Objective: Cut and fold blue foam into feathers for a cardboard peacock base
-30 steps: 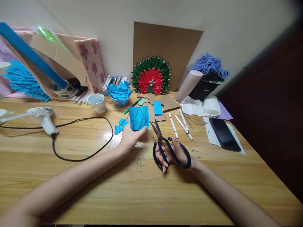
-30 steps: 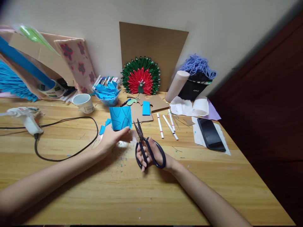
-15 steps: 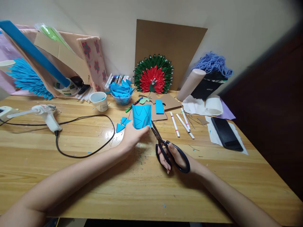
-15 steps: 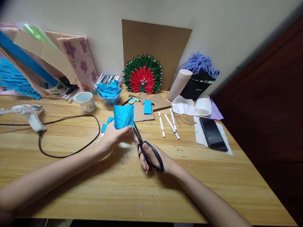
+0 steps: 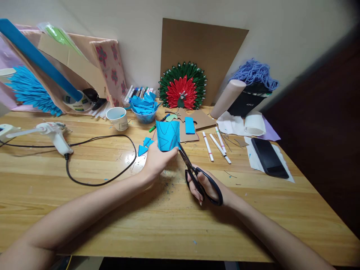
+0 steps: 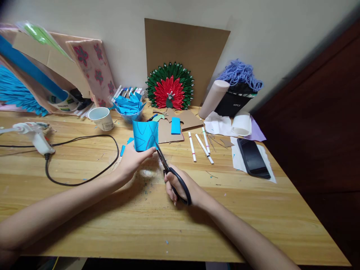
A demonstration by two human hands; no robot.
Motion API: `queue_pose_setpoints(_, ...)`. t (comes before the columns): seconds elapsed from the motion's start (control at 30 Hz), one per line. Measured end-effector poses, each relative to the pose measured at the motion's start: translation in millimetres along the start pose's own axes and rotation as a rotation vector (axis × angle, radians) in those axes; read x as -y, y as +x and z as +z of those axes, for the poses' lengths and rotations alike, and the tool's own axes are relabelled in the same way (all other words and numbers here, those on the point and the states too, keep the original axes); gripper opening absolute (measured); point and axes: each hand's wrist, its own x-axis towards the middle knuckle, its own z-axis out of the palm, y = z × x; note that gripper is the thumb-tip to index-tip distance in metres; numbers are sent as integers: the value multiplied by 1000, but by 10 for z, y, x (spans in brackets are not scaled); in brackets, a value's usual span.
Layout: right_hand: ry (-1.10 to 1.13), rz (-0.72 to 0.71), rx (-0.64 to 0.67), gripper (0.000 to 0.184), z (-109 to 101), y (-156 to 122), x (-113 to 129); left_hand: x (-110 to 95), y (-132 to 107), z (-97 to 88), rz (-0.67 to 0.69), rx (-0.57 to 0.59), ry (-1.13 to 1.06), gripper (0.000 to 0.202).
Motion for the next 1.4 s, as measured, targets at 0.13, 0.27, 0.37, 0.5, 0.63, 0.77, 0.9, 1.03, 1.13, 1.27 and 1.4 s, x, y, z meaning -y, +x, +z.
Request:
queue_pose_setpoints(0.13,2,-24,-19,58,14,6,-2,6,7,-13,10,0,3,20)
queue_pose_setpoints(0.27,-62,-60,-32,56,9,-1,0,34,26,-29,7,-6,-7,18)
queue_pose_setpoints(0.37,-63,-76,-29,54,-6,-1,-29,46,34,-35,1,2,-32,18)
queue_pose_setpoints(0.5,-38,-53,-50,53,-20,2,-81,25,29,-31,-34,48,-92,19)
queue_pose_setpoints(0.63,-8,-43,-61,52,-23,8,-122,18,34,-20,-109,68,-225,22)
queue_pose_setpoints(0.77,35,-88,15,62,-28,9,-164,37,31,-10,-197,78,-314,26)
queue_pose_setpoints(0.9,103,-95,85,69,-39,5,-192,32,4,-4,-217,107,-266,24)
queue_pose_setpoints(1.03,111,-91,76,70,-47,15,-198,23,-13,-10,-189,135,-206,24)
queue_pose_setpoints(1.13,104,-99,77,70,-47,22,-205,33,-15,-16,-151,138,-179,24)
queue_pose_setpoints(1.27,73,-124,51,67,-35,19,-211,41,-10,-9,-139,137,-175,25)
queue_pose_setpoints(1.4,66,-140,7,61,-4,15,-184,20,-10,-2,-149,147,-211,25)
